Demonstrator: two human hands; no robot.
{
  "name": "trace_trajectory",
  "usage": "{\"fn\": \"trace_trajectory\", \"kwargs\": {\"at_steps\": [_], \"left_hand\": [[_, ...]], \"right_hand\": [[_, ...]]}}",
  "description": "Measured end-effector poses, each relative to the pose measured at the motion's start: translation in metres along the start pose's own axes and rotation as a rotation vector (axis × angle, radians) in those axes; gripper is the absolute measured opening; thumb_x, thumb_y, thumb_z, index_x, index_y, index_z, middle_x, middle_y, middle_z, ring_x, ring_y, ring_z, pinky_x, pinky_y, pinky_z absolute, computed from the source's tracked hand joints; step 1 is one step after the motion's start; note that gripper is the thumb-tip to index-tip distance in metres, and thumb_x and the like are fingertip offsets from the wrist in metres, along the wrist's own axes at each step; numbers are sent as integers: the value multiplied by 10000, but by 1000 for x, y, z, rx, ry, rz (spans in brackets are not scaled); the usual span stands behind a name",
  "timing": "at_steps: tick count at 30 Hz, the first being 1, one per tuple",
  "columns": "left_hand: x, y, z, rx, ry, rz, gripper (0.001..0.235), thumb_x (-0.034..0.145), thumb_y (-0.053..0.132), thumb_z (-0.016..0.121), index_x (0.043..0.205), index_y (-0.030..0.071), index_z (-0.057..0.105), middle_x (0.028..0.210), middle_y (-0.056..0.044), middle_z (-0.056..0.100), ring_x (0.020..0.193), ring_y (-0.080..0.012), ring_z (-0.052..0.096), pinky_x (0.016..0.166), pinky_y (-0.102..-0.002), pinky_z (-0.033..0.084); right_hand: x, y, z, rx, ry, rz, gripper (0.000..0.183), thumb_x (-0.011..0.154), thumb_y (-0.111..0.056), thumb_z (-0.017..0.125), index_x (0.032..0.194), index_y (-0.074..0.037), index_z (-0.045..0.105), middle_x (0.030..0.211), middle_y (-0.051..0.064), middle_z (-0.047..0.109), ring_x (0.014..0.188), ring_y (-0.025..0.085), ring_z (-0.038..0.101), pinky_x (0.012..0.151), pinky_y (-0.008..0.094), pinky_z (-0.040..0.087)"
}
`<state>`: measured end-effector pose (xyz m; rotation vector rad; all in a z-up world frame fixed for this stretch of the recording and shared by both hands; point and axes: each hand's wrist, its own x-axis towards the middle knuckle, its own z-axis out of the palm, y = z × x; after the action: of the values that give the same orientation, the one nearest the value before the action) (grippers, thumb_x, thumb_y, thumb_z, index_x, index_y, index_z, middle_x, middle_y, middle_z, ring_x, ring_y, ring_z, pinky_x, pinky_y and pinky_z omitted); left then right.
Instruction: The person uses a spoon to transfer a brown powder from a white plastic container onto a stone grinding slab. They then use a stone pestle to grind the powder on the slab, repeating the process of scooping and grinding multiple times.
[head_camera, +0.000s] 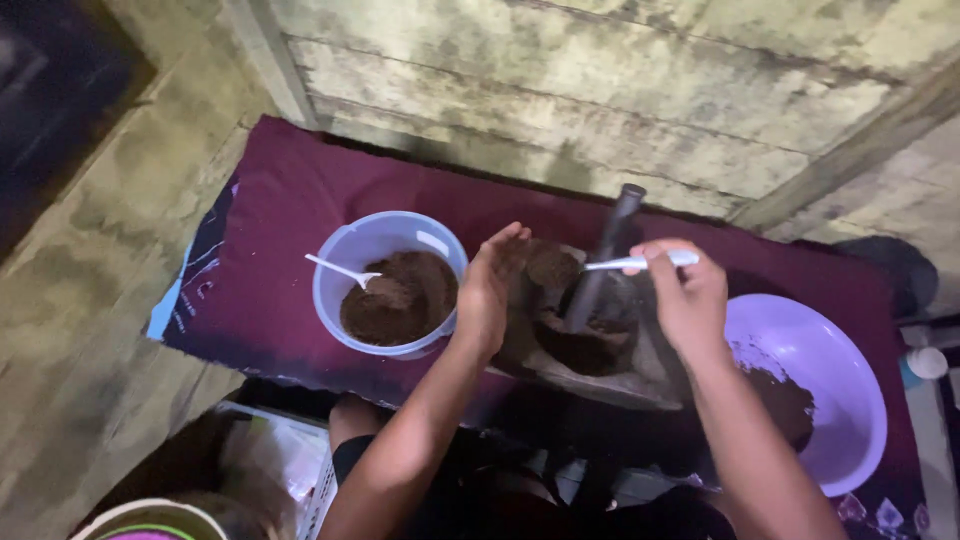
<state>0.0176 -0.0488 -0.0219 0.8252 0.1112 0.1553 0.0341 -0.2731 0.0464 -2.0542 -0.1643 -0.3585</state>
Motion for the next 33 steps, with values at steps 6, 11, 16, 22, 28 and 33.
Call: {"fn": "trace_trajectory", "kwargs": {"at_steps": [6,11,16,22,28,33], "left_hand": [[-4,-7,-2,625,-70,30,446,1072,163,396,1480,32,521,1423,-210,588,1417,-363,493,1198,-459,381],[8,-22,0,857,-150,74,435,1017,189,527,1441,115,594,1378,-148,633,1347,-316,574,1137,-438,464],[38,-26,37,1095,-328,199,406,1042,231,556,1398,47,621,1291,-220,655,1266,-407,607,1072,-514,497],[61,-38,62,1193,-464,134,696,971,551,603,1421,20,583,1293,-224,684,1230,-420,646,1065,-557,492],[66,-70,53,1068,-437,398,505,1079,426,482,1329,-8,539,922,-142,758,940,-368,723,866,-491,534],[83,-39,70,383,-282,495,313,1130,344,271,1124,113,482,748,-74,647,609,-160,648,574,-253,534]], "right_hand": [[-49,55,-3,-261,-162,-596,133,956,-214,673,1013,-257,785,968,-44,752,960,222,656,826,348,447],[-50,62,-28,-146,-83,-590,149,949,-185,692,1042,-223,802,977,-41,768,931,247,657,861,367,476],[-59,82,-43,-140,-24,-471,149,978,-119,653,962,-180,788,836,-8,747,824,270,682,807,376,536],[-57,96,-32,-148,-37,-352,111,980,-92,659,968,-124,765,831,102,733,808,389,693,771,473,554],[-57,85,-34,-159,-37,-381,106,978,-107,667,979,-106,773,844,119,747,805,391,706,771,468,561],[-56,73,-36,-228,-29,-494,143,1007,-107,638,1026,-86,778,900,118,774,823,364,730,782,452,577]]}}
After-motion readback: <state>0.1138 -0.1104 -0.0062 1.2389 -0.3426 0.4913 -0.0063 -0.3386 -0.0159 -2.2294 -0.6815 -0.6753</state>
